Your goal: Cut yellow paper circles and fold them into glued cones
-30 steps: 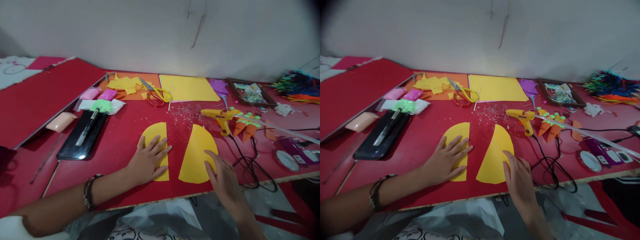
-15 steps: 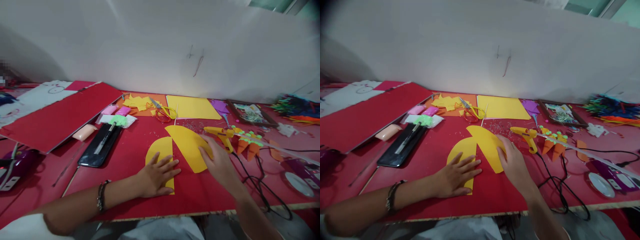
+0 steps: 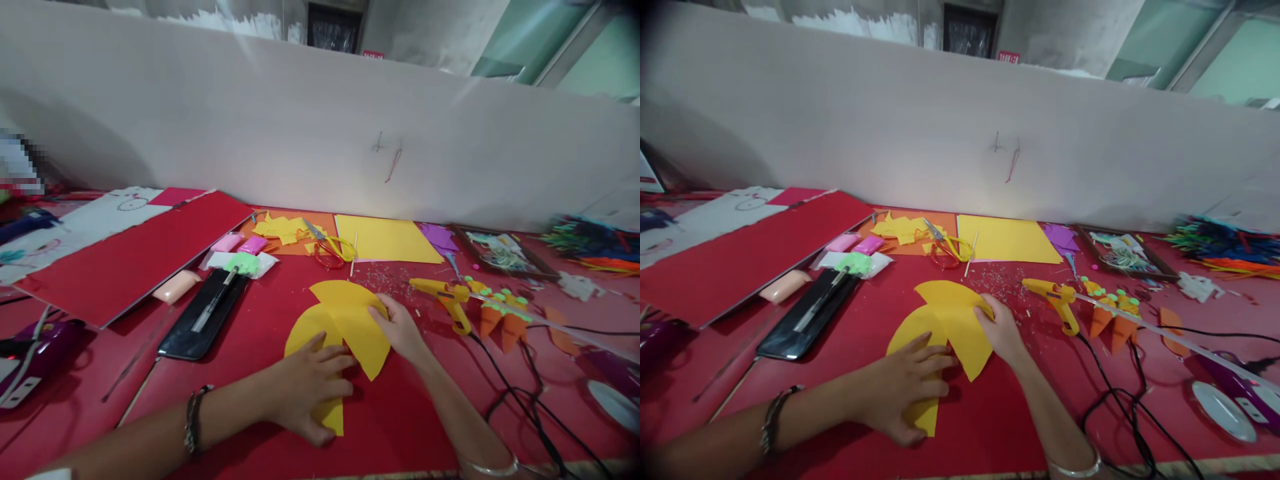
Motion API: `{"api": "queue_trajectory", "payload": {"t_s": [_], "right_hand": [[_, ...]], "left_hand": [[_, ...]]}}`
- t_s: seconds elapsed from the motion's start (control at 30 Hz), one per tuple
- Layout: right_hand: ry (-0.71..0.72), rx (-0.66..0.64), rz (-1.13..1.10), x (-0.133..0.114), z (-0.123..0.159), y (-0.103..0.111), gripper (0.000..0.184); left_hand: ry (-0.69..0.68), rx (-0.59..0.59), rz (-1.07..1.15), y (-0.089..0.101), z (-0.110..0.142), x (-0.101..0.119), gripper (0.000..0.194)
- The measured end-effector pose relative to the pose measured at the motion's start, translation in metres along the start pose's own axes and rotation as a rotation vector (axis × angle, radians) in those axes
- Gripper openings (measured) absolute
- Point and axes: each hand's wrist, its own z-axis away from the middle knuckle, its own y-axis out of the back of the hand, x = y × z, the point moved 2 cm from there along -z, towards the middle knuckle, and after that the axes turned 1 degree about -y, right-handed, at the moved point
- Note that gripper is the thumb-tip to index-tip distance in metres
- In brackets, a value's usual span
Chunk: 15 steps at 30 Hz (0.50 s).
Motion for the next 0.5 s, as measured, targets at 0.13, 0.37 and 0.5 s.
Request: {"api": "queue_trajectory", "payload": {"t_s": [0.13, 0.37, 0.5], "right_hand": [[-0.087, -0.044, -0.179, 0.003, 0.004, 0.003, 0.022], [-0.103, 0.029, -0.335, -0.003, 0.002, 0.006, 0.024], [-0.104, 0.038, -0.407, -0.004, 0.001, 0.007, 0.019]], "left_hand": [[-0.017, 0.004, -0.033, -0.003, 0.002, -0.009, 0.052], [0.024, 0.041, -0.143, -0.002, 0.018, -0.024, 0.042], [0.132, 0.046, -0.228, 0.003, 0.029, -0.048, 0.039]]}}
